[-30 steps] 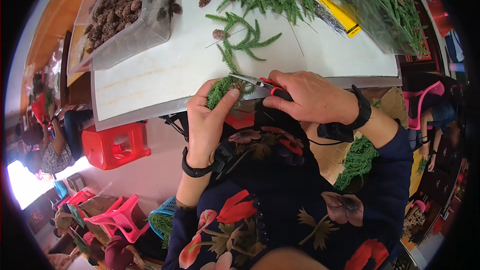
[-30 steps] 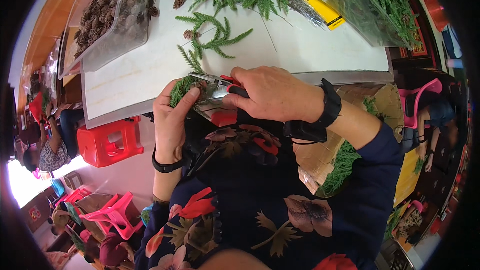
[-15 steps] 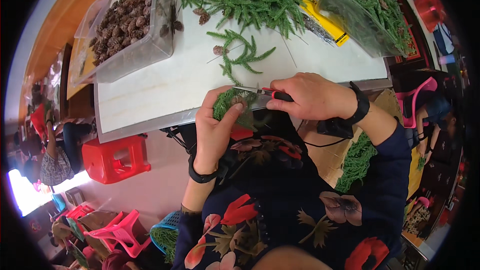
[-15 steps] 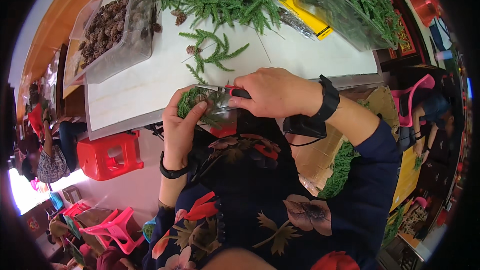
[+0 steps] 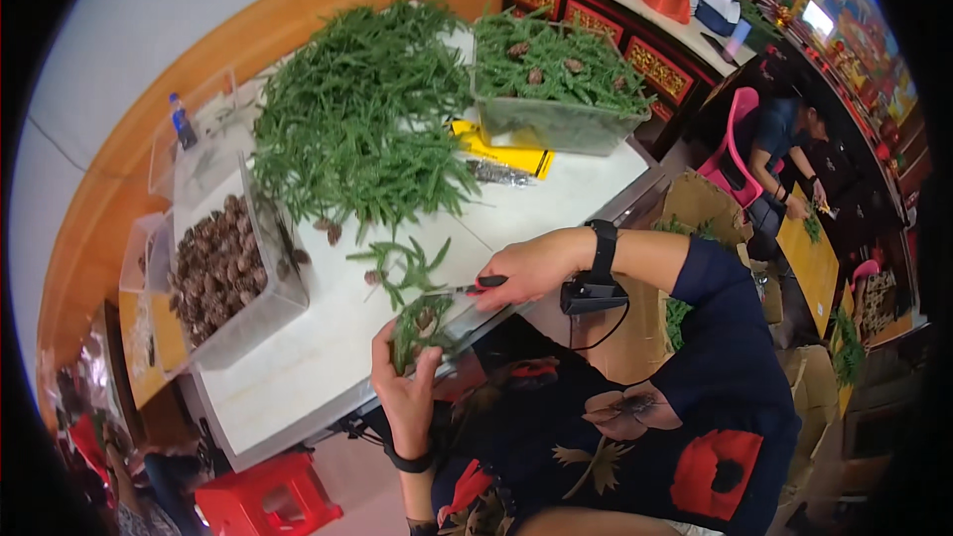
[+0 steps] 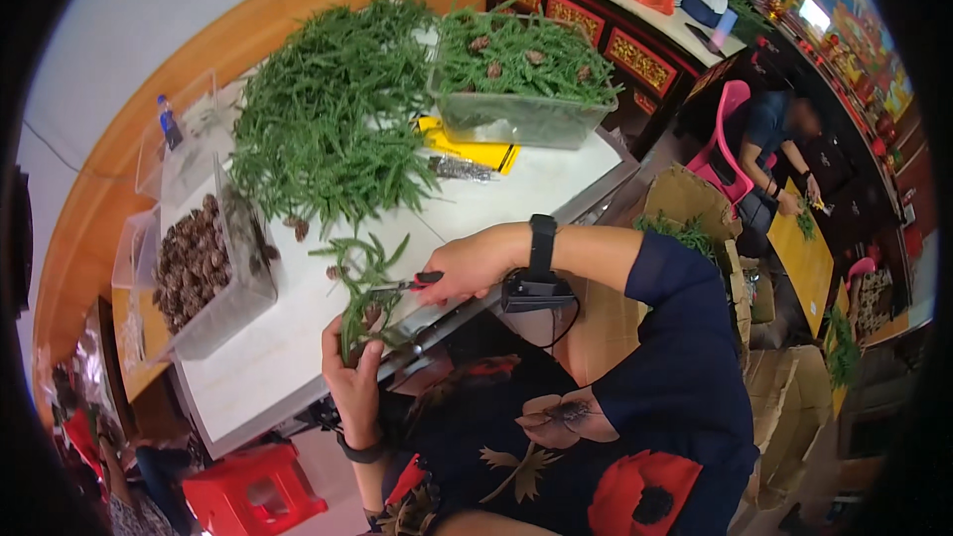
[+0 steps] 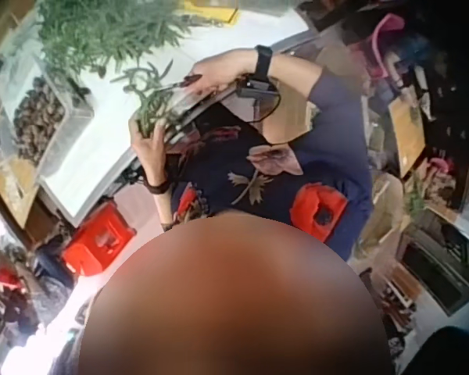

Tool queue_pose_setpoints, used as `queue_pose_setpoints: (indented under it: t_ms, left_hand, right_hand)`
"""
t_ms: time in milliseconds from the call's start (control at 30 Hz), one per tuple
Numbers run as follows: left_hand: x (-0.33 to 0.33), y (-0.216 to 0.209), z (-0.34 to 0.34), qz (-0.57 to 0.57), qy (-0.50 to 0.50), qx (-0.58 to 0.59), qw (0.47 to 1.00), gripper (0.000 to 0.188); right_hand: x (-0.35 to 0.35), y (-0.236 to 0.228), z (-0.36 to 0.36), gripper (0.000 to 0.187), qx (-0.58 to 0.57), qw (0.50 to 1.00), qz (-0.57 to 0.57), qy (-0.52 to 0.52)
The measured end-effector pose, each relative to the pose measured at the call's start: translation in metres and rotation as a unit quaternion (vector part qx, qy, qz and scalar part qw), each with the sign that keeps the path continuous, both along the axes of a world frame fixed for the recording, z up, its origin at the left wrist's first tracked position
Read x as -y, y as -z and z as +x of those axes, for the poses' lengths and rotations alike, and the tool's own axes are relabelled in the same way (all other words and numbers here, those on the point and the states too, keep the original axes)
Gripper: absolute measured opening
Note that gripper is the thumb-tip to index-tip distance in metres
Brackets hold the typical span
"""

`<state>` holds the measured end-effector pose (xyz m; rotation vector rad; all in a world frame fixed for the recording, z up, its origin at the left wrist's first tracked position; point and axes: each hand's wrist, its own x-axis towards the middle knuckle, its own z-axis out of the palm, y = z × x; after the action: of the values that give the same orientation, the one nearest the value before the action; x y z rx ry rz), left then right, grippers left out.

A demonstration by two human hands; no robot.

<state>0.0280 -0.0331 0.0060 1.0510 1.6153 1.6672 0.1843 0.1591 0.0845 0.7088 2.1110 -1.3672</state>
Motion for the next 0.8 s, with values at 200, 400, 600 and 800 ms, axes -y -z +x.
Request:
queue_pose_setpoints:
  t_ms: [200,400,600,800]
  left_hand:
    - [-0.002,0.026,-0.018,-0.011,-0.043,0.066,0.997,0.028]
    - [-0.013,0.058,-0.030,-0.051,-0.113,-0.120,0.985,0.023]
    - [-0.018,0.061,-0.027,-0.053,-0.144,-0.225,0.962,0.015]
    - [-0.019,0.057,-0.023,-0.061,-0.171,-0.242,0.953,0.011]
  right_hand:
    - [-0.049,-0.040,0.050,0.041,-0.098,0.966,0.047,0.234]
    - [-0.118,-0.109,0.102,0.040,-0.186,0.827,0.281,0.450]
    - [-0.244,-0.122,0.153,0.046,-0.083,0.706,0.530,0.462]
    - [-0.296,-0.098,0.140,0.055,0.069,0.738,0.543,0.395]
